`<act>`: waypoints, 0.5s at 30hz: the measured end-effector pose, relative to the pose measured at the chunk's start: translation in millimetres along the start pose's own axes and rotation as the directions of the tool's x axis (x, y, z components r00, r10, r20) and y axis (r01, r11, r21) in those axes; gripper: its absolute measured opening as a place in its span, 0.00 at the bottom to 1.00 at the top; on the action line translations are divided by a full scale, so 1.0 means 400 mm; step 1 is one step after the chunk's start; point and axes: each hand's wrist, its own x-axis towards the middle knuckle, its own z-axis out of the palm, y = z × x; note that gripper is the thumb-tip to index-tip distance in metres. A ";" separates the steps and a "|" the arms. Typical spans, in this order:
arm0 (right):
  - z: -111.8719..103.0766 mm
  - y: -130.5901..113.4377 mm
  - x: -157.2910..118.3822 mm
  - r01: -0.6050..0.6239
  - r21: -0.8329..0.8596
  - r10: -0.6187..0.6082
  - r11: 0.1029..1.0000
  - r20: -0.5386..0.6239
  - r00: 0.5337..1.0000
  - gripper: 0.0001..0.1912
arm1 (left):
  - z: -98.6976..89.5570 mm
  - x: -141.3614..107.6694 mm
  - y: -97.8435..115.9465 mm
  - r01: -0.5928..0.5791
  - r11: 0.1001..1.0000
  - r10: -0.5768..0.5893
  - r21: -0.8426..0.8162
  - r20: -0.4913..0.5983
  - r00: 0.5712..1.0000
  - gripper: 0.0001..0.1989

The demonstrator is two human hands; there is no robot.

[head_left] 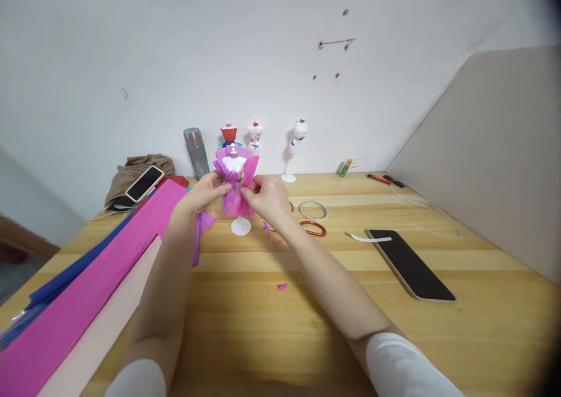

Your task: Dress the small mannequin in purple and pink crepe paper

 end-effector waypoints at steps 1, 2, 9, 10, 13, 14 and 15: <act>0.003 0.002 0.001 -0.001 -0.002 0.001 1.000 -0.010 1.000 0.13 | 0.002 0.001 -0.002 0.007 1.000 -0.007 -0.003 -0.005 1.000 0.32; 0.006 0.004 0.003 -0.001 -0.007 0.001 1.000 -0.020 1.000 0.13 | 0.005 0.001 -0.005 0.013 1.000 -0.013 -0.008 -0.009 1.000 0.31; 0.014 -0.001 0.013 0.013 -0.077 -0.015 0.997 -0.026 1.000 0.12 | 0.022 -0.003 -0.021 0.011 0.999 -0.013 -0.041 -0.050 0.999 0.29; 0.014 -0.004 0.014 0.013 -0.079 -0.015 0.997 -0.022 1.000 0.12 | 0.022 -0.002 -0.024 0.010 0.999 -0.012 -0.036 -0.049 0.999 0.29; 0.019 -0.009 0.016 0.017 -0.089 -0.019 0.996 -0.017 1.000 0.12 | 0.019 0.002 -0.033 0.009 1.000 -0.010 -0.023 -0.054 0.998 0.28; 0.022 -0.009 0.015 0.019 -0.094 -0.021 0.995 -0.017 1.000 0.12 | 0.018 0.004 -0.037 0.005 1.000 -0.006 -0.023 -0.056 0.998 0.28; 0.025 -0.008 0.014 0.019 -0.099 -0.021 0.995 -0.017 1.000 0.12 | 0.017 0.006 -0.041 0.000 1.000 -0.001 -0.025 -0.056 0.998 0.27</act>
